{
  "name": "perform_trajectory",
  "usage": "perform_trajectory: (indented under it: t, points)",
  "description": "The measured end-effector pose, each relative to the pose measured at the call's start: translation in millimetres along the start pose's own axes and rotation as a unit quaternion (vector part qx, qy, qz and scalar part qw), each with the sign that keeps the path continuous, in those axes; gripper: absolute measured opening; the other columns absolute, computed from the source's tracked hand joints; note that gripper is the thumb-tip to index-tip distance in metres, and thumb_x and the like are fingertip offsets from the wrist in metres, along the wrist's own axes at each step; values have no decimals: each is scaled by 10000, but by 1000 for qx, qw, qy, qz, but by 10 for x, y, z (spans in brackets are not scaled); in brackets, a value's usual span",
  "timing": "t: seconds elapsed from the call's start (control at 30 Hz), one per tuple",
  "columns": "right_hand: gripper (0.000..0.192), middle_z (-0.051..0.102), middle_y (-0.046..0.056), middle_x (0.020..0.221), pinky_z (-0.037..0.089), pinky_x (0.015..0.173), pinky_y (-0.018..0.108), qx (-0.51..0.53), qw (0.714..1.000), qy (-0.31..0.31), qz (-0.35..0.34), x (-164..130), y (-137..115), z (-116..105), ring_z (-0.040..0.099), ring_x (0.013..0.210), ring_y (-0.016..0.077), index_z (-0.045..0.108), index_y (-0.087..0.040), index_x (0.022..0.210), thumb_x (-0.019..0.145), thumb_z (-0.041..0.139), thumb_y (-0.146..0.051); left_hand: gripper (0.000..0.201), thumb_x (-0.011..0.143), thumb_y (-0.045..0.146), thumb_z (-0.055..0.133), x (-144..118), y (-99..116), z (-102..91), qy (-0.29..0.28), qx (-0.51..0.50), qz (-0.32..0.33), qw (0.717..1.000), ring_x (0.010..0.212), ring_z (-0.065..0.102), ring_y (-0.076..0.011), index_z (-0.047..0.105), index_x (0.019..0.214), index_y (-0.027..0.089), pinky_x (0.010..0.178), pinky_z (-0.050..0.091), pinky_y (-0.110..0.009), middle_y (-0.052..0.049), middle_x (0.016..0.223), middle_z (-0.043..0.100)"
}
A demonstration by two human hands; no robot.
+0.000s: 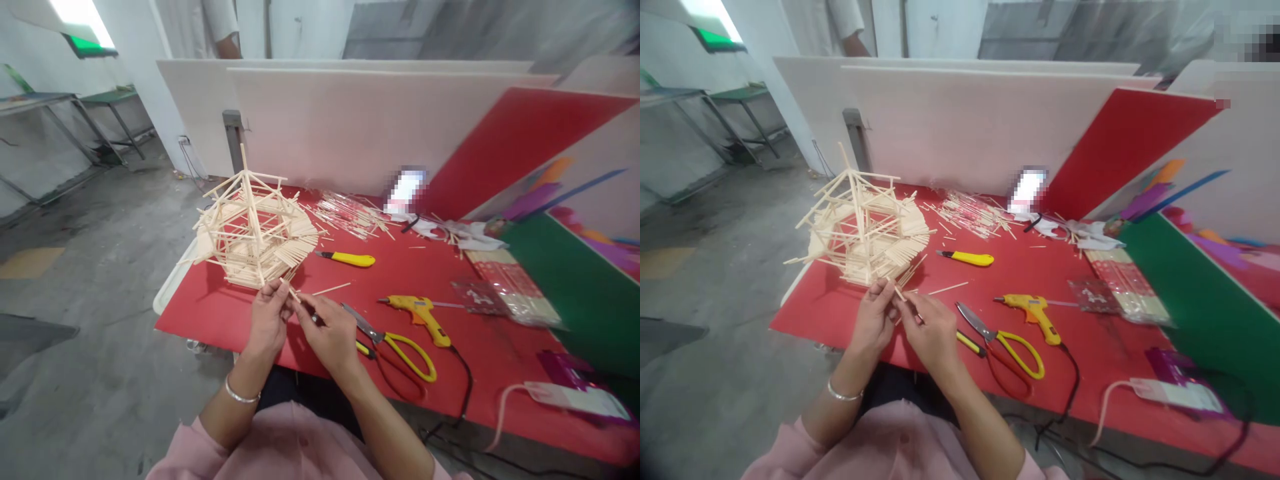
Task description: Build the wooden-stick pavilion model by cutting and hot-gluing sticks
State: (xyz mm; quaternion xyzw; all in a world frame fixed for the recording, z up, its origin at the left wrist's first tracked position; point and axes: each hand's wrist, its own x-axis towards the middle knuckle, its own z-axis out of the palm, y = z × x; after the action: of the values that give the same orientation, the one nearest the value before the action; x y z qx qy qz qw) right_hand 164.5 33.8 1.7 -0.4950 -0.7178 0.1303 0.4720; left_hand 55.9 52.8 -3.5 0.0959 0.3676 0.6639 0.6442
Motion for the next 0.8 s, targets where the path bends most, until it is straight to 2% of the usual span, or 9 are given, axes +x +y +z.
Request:
perform_trajectory:
  t: [0.17,0.27,0.43,0.53,0.8]
  points:
    - [130,718,38,777,484,707,285,-50,997,55,-37,162,41,89,624,705,149,703,-204,864,876,590,-267,360,588,313,848,49,-6,81,0,-35,15,999,436,478,-33,574,756,152,411,313,-141,70,530,535]
    - [122,707,40,756,467,725,296,-65,994,73,-48,290,44,128,602,716,155,698,-206,819,861,615,-285,324,630,314,823,89,-23,114,19,-53,39,998,448,476,-30,578,775,158,416,304,-148,78,553,529]
    - [144,696,31,756,434,729,288,-97,992,52,-62,440,35,170,569,713,151,691,-206,795,873,599,-286,277,638,241,804,163,-42,185,45,-67,82,993,606,576,-61,611,816,153,573,423,-173,38,692,617]
    - [158,688,27,744,419,712,284,-118,990,42,-64,472,30,187,552,709,154,690,-206,785,875,594,-293,261,648,230,788,197,-38,226,54,-71,87,992,673,605,-82,609,821,153,652,451,-198,26,728,630]
    - [182,681,31,758,405,698,292,-124,990,21,-59,490,48,190,545,722,159,691,-209,803,894,570,-311,251,649,220,766,222,-33,267,64,-66,89,992,636,593,-83,583,812,168,623,435,-203,42,695,604]
